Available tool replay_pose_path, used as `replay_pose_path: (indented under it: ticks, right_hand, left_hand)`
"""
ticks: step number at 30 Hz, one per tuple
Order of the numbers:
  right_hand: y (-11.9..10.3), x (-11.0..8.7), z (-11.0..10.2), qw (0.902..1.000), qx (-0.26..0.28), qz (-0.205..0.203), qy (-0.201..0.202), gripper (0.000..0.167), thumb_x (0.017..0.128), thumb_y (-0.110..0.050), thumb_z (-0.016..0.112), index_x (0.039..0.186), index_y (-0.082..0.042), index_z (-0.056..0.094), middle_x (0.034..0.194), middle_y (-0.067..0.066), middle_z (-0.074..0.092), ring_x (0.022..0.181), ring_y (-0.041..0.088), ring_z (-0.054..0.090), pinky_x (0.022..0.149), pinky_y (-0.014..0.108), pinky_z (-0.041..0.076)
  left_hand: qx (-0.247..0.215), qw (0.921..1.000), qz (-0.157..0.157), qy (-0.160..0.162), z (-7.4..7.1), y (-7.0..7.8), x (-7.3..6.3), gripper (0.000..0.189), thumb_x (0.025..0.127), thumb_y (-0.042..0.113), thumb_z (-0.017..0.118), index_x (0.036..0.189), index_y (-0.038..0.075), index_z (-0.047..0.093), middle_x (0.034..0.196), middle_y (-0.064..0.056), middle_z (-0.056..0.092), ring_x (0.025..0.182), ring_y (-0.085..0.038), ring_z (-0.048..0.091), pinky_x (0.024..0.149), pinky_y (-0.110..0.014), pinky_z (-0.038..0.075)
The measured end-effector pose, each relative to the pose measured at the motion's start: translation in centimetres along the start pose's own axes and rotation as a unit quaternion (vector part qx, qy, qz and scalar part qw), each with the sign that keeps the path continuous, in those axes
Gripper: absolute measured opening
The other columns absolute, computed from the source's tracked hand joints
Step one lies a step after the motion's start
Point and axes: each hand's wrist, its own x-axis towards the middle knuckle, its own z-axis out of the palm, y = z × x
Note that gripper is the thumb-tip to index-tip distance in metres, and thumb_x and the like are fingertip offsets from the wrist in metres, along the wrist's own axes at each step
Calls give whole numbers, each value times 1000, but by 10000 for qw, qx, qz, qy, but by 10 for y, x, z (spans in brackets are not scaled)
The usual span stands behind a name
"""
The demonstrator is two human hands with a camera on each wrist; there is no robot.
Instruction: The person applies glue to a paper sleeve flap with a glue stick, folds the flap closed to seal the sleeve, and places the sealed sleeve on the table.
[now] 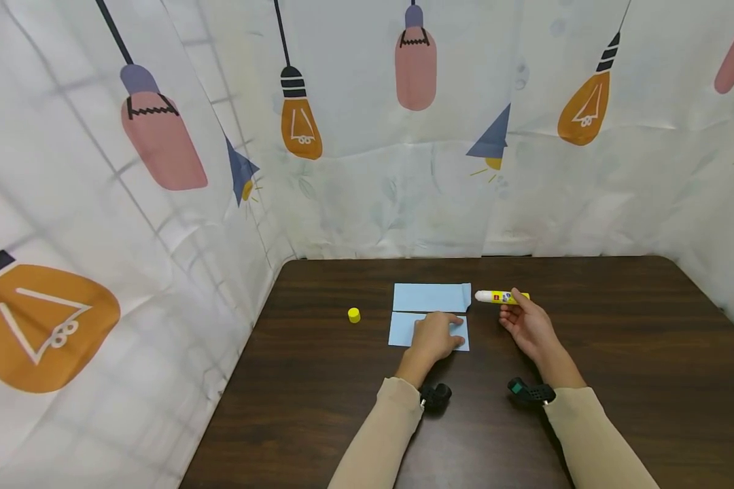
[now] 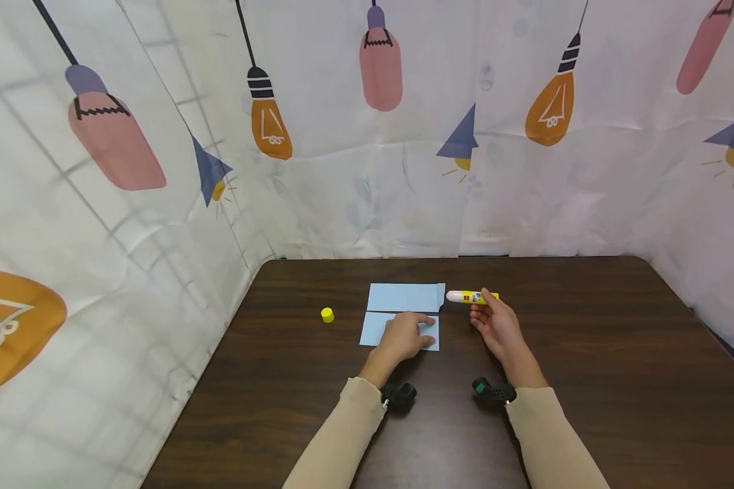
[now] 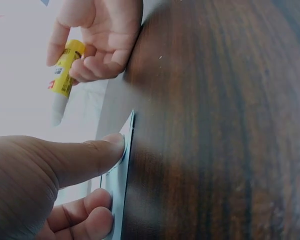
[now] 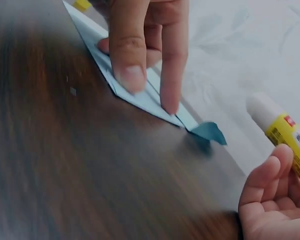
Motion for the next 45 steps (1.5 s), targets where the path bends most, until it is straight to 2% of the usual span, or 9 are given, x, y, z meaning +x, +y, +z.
replay_pose_path:
  ticks: [6, 20, 24, 26, 28, 32, 40, 42, 45]
  right_hand:
    - [4, 10, 12, 9990, 275, 110, 330, 27, 105, -40, 53, 112, -14, 50, 84, -1, 60, 76, 10, 55, 77, 19, 52]
    - [4, 29, 23, 9982, 275, 152, 505, 31, 105, -39, 54, 120, -13, 47, 84, -1, 59, 79, 10, 54, 78, 20, 51]
    - [3, 33, 23, 9985, 209, 145, 491, 30, 105, -39, 54, 119, -13, 48, 83, -1, 60, 78, 10, 55, 77, 20, 52]
    - [3, 34, 23, 9987, 153, 132, 478, 31, 104, -39, 55, 119, -13, 48, 84, -1, 60, 77, 10, 55, 77, 20, 52]
    - [2, 35, 23, 9987, 123, 130, 472, 32, 104, -39, 56, 119, -12, 48, 83, -1, 61, 77, 10, 55, 77, 20, 53]
    - [2, 36, 23, 9981, -92, 152, 593, 32, 104, -39, 57, 118, -12, 49, 85, -1, 61, 78, 10, 56, 77, 20, 54]
    - [5, 39, 30, 9949, -574, 108, 818, 36, 100, -42, 62, 119, -15, 48, 91, -2, 58, 81, 10, 56, 78, 19, 54]
    - [6, 41, 32, 9937, -741, 51, 841, 32, 102, -41, 60, 119, -16, 48, 91, -1, 58, 81, 10, 57, 77, 19, 55]
    - [6, 44, 33, 9903, -1049, -43, 912, 29, 104, -40, 57, 118, -15, 48, 93, -1, 57, 81, 10, 57, 76, 19, 55]
  left_hand:
    - [-42, 9999, -54, -81, 1, 1, 0, 37, 89, 36, 80, 125, 31, 75, 128, 10, 72, 119, -18, 66, 87, -38, 46]
    - [34, 9999, 122, -29, -2, -1, 0, 36, 91, 34, 78, 127, 30, 74, 126, 10, 73, 118, -17, 67, 90, -39, 49]
    - [-297, 9989, 347, 138, -5, -5, 2, 35, 91, 29, 78, 125, 24, 75, 92, 6, 76, 85, -10, 70, 77, -31, 52]
    - [-613, 9969, 427, 244, -7, -8, 4, 32, 92, 26, 78, 123, 21, 75, 75, 6, 69, 67, -6, 62, 66, -25, 49]
    - [-886, 9943, 466, 376, -9, -11, 6, 30, 92, 24, 76, 122, 20, 76, 69, 7, 62, 60, -3, 53, 59, -22, 43]
    - [-1400, 9860, 494, 752, -9, -19, 11, 26, 94, 22, 75, 119, 18, 76, 74, 7, 59, 63, -2, 48, 60, -19, 40]
    - [-2202, 9647, 367, 1397, -6, -39, 23, 23, 95, 17, 72, 117, 14, 77, 87, -1, 64, 81, -13, 57, 74, -26, 46]
    - [-2200, 9631, 304, 1523, -7, -44, 25, 22, 94, 16, 72, 116, 14, 77, 91, -3, 66, 88, -18, 60, 78, -29, 47]
    - [-1947, 9684, 208, 1542, -10, -47, 28, 23, 94, 19, 71, 117, 17, 77, 98, -5, 67, 95, -22, 61, 81, -34, 46]
